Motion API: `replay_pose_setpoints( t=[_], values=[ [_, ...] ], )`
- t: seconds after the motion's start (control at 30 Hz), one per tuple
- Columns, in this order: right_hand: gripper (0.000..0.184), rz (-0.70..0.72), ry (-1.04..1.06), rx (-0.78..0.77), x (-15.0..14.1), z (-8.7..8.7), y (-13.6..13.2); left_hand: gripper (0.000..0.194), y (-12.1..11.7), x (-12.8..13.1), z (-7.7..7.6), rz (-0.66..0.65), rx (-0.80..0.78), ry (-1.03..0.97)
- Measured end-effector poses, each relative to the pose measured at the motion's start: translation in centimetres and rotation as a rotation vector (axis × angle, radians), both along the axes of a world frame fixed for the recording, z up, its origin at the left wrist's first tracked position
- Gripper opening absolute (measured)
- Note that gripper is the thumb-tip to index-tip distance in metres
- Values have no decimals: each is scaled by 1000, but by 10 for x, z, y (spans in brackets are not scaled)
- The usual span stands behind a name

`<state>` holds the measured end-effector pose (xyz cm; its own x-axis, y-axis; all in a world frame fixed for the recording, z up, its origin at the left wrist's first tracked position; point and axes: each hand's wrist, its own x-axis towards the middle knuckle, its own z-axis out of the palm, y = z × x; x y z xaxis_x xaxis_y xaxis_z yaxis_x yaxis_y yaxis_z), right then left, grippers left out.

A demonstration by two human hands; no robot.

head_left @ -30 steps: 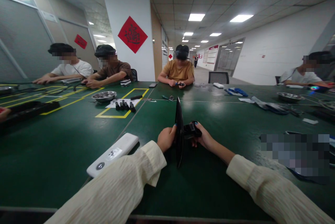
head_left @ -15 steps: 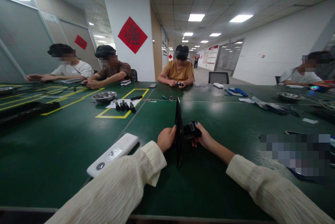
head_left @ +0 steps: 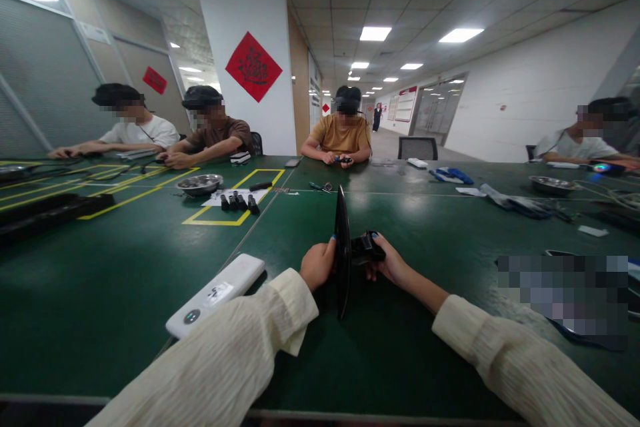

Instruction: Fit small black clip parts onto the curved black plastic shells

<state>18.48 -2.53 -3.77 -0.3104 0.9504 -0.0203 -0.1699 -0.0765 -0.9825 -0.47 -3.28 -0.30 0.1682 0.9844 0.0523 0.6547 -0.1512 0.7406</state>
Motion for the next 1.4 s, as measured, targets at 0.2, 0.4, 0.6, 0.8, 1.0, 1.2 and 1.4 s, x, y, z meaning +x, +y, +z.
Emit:
replay_pose_setpoints(
  t=[0.2, 0.4, 0.6, 0.8, 1.0, 1.2, 1.4],
  values=[
    [42, 0, -8, -4, 0, 0, 0, 52, 0, 1, 4, -10, -8, 55],
    [43, 14, -10, 12, 1, -1, 0, 50, 0, 0, 3, -6, -10, 68],
    [37, -4, -1, 29, 1, 0, -1, 55, 2, 0, -3, -5, 4, 11],
    [34, 3, 15, 11, 1, 0, 0, 50, -1, 0, 4, -13, -7, 73],
    [33, 6, 16, -3, 1, -1, 0, 48, -2, 0, 6, -17, -25, 74],
    [40, 22, 28, 30, 2, -3, 2, 52, 0, 1, 1, -8, -27, 42],
    [39, 29, 10, 29, 2, -3, 2, 49, -1, 1, 4, -12, -14, 62]
  ],
)
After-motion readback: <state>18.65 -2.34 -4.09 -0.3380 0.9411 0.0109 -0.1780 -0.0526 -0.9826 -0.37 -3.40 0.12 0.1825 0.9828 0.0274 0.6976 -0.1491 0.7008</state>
